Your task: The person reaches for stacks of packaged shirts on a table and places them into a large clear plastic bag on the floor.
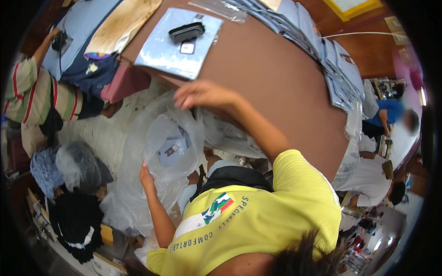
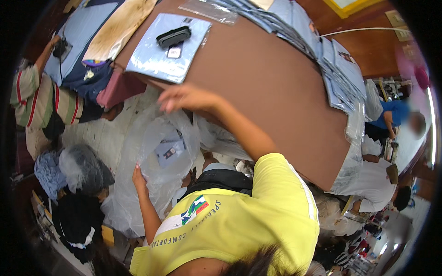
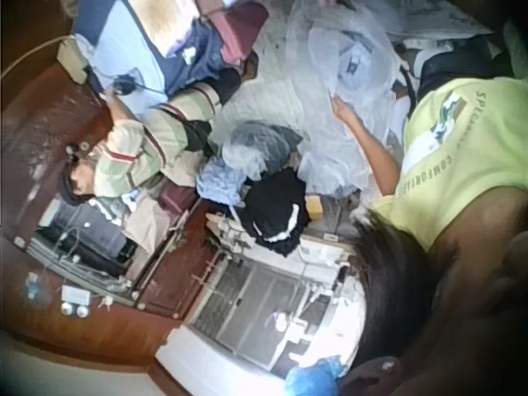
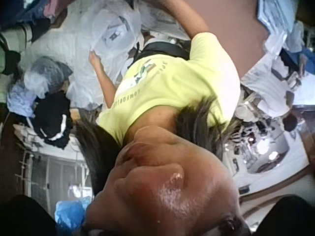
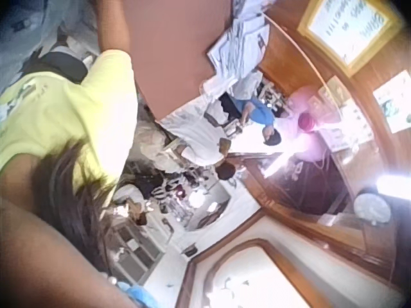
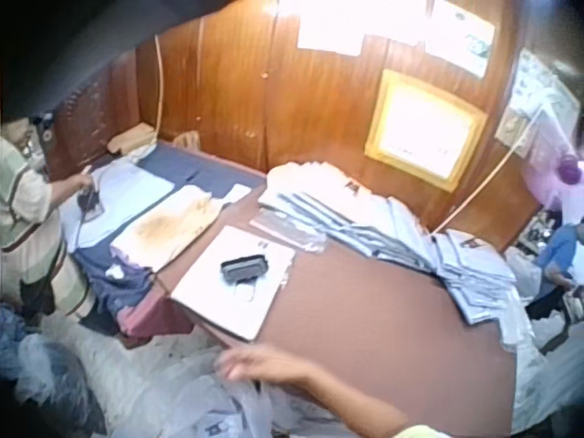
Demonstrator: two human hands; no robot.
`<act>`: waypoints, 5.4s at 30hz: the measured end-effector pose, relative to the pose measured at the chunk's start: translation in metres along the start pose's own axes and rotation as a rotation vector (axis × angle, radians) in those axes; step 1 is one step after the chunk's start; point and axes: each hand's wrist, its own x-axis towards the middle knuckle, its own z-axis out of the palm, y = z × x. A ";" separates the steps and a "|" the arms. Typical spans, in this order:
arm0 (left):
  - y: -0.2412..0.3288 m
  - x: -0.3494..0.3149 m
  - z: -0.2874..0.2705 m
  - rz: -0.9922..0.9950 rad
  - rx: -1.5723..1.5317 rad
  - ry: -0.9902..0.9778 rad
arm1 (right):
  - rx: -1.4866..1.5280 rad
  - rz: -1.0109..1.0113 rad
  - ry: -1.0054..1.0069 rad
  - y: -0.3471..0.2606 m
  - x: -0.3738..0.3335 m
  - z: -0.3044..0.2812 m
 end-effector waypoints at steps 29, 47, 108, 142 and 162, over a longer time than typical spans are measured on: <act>0.004 0.006 0.023 0.094 0.327 -0.107 | -2.063 0.448 1.043 -0.074 -0.178 -0.282; 0.000 0.032 0.017 -0.020 0.234 -0.140 | -0.664 0.593 1.893 0.055 -0.268 -0.074; -0.018 -0.001 0.010 0.004 0.266 -0.142 | -0.699 0.336 -0.268 0.341 0.097 0.121; -0.015 0.056 0.030 -0.042 0.306 -0.084 | -1.508 0.299 1.527 -0.066 -0.058 -0.325; -0.023 0.060 0.052 0.003 0.459 -0.098 | -0.347 -0.052 2.100 -0.060 -0.068 -0.315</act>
